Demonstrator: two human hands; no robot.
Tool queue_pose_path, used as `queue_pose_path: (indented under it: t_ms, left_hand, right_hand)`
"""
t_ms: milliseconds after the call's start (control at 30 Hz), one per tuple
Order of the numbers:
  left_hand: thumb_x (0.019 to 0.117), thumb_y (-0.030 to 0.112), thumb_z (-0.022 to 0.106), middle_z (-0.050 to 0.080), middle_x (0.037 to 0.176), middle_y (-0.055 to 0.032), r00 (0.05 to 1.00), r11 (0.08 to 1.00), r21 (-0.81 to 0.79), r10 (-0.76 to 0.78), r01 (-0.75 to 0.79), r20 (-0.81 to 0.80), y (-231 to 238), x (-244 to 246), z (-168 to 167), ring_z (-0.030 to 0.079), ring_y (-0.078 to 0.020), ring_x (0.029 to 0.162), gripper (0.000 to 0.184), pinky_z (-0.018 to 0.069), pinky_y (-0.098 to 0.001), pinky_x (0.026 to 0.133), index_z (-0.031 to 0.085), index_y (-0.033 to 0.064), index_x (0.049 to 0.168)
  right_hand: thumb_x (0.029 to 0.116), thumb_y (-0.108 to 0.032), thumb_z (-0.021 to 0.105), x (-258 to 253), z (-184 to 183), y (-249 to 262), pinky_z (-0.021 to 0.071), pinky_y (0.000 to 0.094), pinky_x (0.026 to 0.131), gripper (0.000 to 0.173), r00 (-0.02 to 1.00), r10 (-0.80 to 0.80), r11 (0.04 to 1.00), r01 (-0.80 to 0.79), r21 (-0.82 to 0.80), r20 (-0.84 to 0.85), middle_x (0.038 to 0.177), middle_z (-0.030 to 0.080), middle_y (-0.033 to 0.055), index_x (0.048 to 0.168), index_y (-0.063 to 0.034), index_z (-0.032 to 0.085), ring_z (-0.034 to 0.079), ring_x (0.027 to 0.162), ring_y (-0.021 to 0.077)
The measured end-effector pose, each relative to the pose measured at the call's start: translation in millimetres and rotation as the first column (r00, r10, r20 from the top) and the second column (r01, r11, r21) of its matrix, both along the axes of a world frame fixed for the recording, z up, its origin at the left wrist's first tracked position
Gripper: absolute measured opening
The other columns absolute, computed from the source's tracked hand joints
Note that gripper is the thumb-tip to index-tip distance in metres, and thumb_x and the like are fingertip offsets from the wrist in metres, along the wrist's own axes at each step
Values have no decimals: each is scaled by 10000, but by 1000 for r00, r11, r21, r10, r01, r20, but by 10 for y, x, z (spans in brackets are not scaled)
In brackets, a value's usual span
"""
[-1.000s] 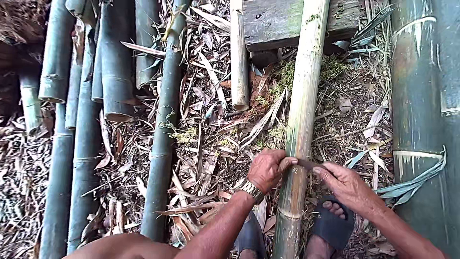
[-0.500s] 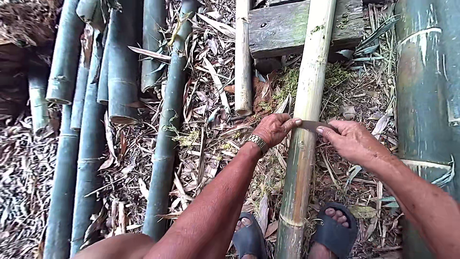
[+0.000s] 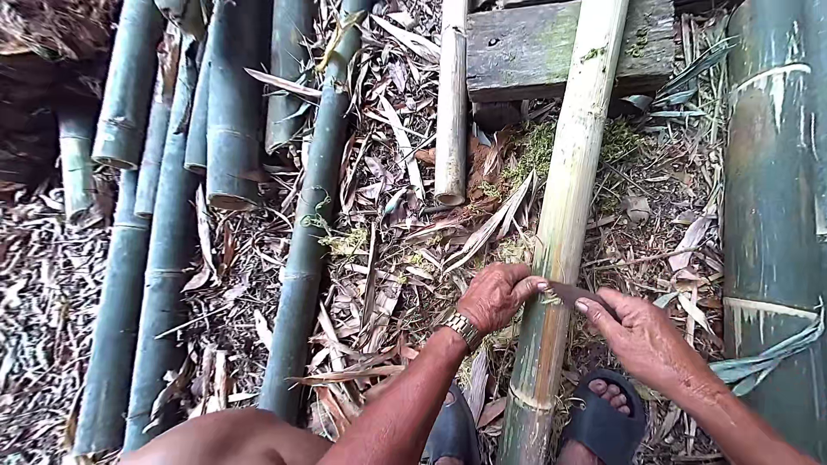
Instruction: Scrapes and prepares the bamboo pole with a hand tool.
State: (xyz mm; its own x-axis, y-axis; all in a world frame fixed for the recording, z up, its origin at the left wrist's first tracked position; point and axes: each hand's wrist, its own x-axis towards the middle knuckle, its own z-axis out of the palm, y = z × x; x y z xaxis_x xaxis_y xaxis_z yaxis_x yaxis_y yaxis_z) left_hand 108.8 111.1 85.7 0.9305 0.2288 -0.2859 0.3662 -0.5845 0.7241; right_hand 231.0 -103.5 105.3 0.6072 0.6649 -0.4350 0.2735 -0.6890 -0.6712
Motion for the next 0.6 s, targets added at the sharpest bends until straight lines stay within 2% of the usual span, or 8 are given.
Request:
queue_pose_path:
  t_ms: [67, 167, 233, 333, 400, 433, 500, 600]
  left_hand:
    - [1070, 434, 527, 608, 737, -64, 998, 999, -32, -6, 4, -55, 24, 24, 2, 620, -221, 730, 434, 503, -464, 697, 669, 84, 856]
    - [1067, 400, 549, 634, 783, -93, 999, 1000, -12, 0, 0, -39, 232, 474, 48, 633, -244, 785, 423, 496, -489, 766, 671, 44, 873]
    - [1071, 402, 541, 596, 742, -81, 999, 1000, 14, -15, 15, -39, 341, 689, 87, 605, -234, 740, 422, 478, -476, 726, 632, 55, 850]
    - [1057, 415, 563, 591, 710, -62, 999, 999, 9, -42, 42, -10, 285, 547, 60, 606, -217, 713, 426, 488, -455, 702, 642, 74, 815]
    - [1056, 421, 558, 605, 743, -64, 998, 998, 3, -58, 58, -6, 236, 403, 21, 620, -219, 769, 431, 499, -455, 760, 663, 71, 828]
    - [1058, 420, 557, 607, 748, -69, 998, 998, 0, -63, 63, -15, 262, 412, 28, 618, -220, 767, 433, 495, -455, 754, 670, 63, 841]
    - [1063, 421, 549, 618, 754, -74, 997, 998, -1, -65, 65, -44, 364, 547, 71, 619, -220, 745, 428, 492, -467, 729, 676, 59, 872]
    - [1061, 429, 548, 565, 693, -41, 998, 999, -31, -34, 32, -45, 348, 553, 24, 571, -197, 673, 430, 457, -450, 665, 633, 85, 817]
  right_hand:
    - [1056, -426, 547, 4, 0, 8, 460, 367, 531, 330, 1000, 7, 1000, -7, -16, 7, 626, 554, -27, 849, -186, 638, 547, 553, 122]
    - [1063, -424, 538, 323, 90, 238, 406, 383, 485, 363, 996, -9, 1000, 9, -3, 84, 602, 506, 14, 851, -142, 625, 492, 508, 157]
    - [1067, -419, 533, 460, 111, 339, 391, 402, 472, 375, 995, -40, 999, 37, 36, 96, 600, 501, 36, 847, -126, 617, 482, 497, 182]
    - [1061, -441, 532, 285, 41, 215, 400, 383, 444, 358, 994, -59, 997, 53, 64, 95, 585, 504, 13, 853, -163, 620, 486, 479, 168]
    - [1049, -455, 546, 169, -4, 138, 411, 373, 474, 338, 993, -55, 998, 51, 45, 102, 592, 505, -15, 859, -190, 636, 497, 502, 144]
    - [1049, -456, 549, 186, 3, 161, 413, 374, 478, 348, 994, -54, 998, 51, 35, 98, 589, 510, -12, 850, -183, 636, 501, 502, 144]
    - [1057, -448, 540, 310, 61, 273, 405, 395, 486, 367, 994, -48, 999, 47, 14, 97, 601, 506, 12, 857, -154, 626, 495, 509, 162]
    - [1060, -454, 531, 303, 119, 300, 405, 413, 473, 383, 993, -50, 999, 50, 2, 111, 604, 520, 25, 846, -148, 619, 501, 503, 180]
